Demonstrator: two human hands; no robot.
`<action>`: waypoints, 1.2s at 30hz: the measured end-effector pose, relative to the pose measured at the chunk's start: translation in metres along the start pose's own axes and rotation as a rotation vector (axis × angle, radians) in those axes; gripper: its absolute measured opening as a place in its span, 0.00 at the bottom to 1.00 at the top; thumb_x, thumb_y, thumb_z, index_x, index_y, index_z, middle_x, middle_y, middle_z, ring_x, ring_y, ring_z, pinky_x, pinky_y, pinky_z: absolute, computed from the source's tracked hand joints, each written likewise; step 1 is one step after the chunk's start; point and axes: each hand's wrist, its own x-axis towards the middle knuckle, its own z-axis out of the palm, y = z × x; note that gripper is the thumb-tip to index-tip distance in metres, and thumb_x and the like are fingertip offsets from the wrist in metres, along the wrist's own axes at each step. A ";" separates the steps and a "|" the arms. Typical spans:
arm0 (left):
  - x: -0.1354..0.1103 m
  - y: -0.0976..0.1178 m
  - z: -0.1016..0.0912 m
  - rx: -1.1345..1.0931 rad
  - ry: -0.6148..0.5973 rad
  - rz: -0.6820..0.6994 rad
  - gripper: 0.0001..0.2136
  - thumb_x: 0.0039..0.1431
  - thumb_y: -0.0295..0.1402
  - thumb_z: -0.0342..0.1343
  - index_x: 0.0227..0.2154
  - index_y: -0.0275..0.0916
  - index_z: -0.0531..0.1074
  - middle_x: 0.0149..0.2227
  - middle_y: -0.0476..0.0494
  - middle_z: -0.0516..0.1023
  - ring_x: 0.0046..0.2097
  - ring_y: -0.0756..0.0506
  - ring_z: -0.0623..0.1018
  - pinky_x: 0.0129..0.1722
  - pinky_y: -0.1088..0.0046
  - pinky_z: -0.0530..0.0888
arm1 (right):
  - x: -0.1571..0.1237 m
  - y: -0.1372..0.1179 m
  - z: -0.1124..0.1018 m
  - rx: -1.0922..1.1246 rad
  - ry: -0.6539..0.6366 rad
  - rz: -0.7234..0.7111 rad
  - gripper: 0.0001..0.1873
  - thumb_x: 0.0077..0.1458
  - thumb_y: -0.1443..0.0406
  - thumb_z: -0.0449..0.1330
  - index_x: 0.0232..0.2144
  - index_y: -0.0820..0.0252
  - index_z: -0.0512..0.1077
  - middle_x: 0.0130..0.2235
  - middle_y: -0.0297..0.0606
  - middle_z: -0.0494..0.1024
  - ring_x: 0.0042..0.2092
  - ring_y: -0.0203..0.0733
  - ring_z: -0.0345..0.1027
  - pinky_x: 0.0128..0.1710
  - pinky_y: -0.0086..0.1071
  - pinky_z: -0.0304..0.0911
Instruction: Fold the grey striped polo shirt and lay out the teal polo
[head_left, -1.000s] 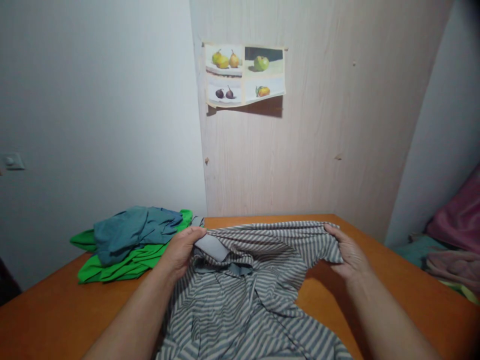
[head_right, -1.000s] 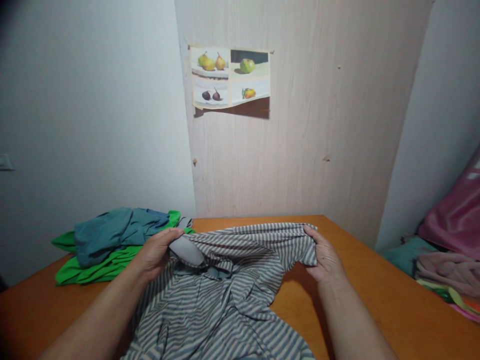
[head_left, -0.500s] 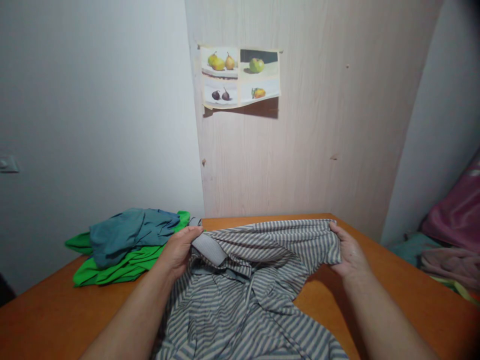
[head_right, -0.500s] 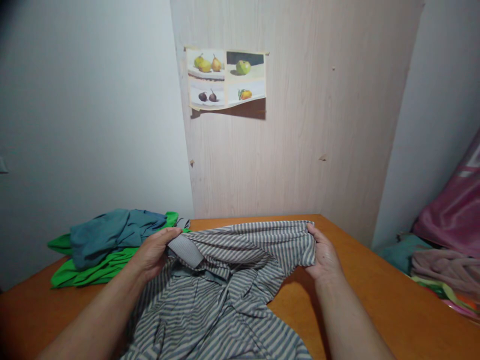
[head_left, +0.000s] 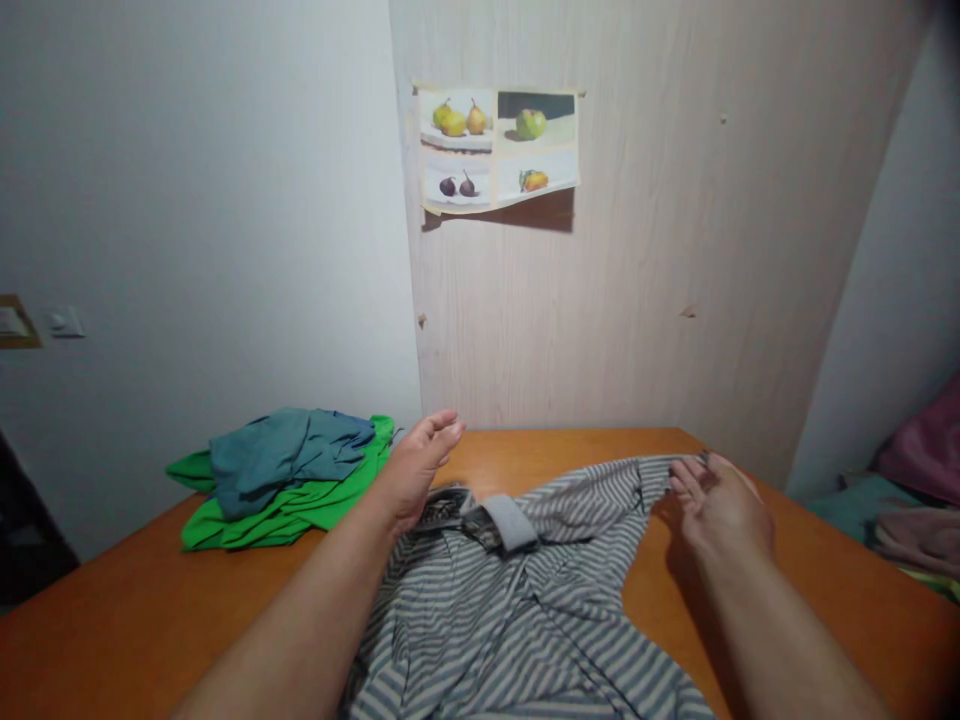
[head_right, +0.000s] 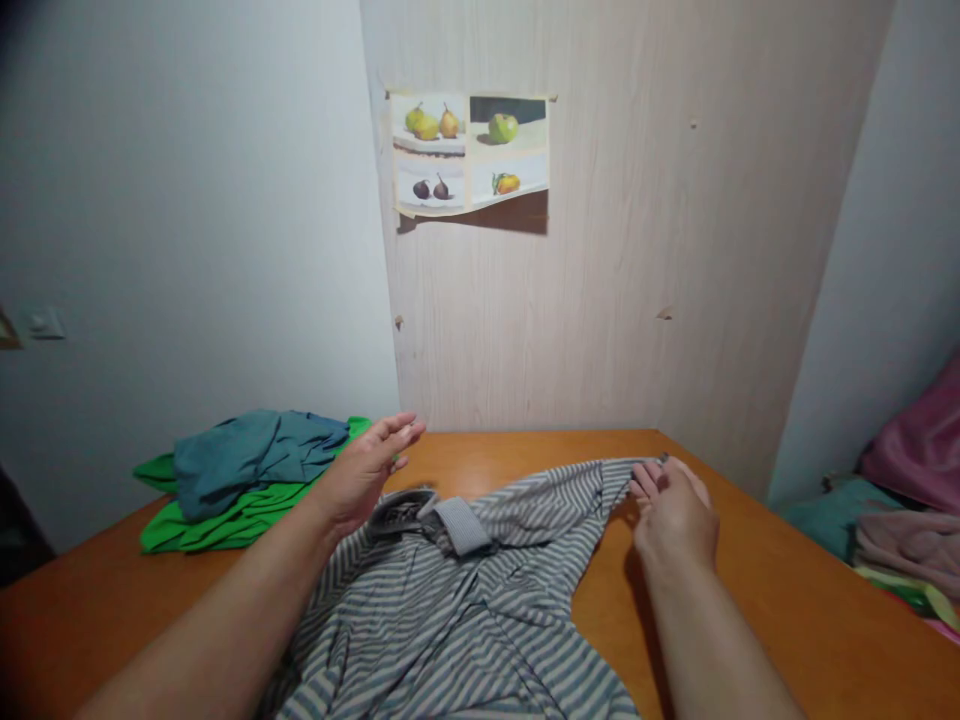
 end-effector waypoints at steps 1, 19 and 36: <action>-0.001 0.002 0.003 0.042 0.013 0.028 0.25 0.53 0.47 0.65 0.51 0.40 0.73 0.52 0.37 0.78 0.57 0.40 0.73 0.48 0.68 0.66 | -0.004 0.000 0.002 -0.033 0.054 -0.065 0.13 0.51 0.64 0.61 0.41 0.51 0.69 0.37 0.29 0.78 0.36 0.32 0.76 0.29 0.22 0.69; -0.028 -0.071 -0.056 0.931 0.130 -0.122 0.08 0.38 0.34 0.62 0.17 0.43 0.68 0.24 0.42 0.75 0.37 0.36 0.76 0.36 0.67 0.62 | -0.106 0.029 0.033 -1.071 -1.439 -0.056 0.22 0.44 0.67 0.64 0.45 0.57 0.77 0.40 0.34 0.78 0.42 0.43 0.69 0.41 0.31 0.60; -0.013 -0.045 -0.023 0.174 0.120 -0.043 0.17 0.54 0.44 0.61 0.42 0.39 0.73 0.40 0.42 0.79 0.42 0.43 0.77 0.39 0.72 0.70 | -0.087 0.022 0.048 -0.302 -0.606 0.247 0.31 0.49 0.55 0.71 0.55 0.44 0.69 0.57 0.35 0.75 0.55 0.40 0.71 0.47 0.30 0.70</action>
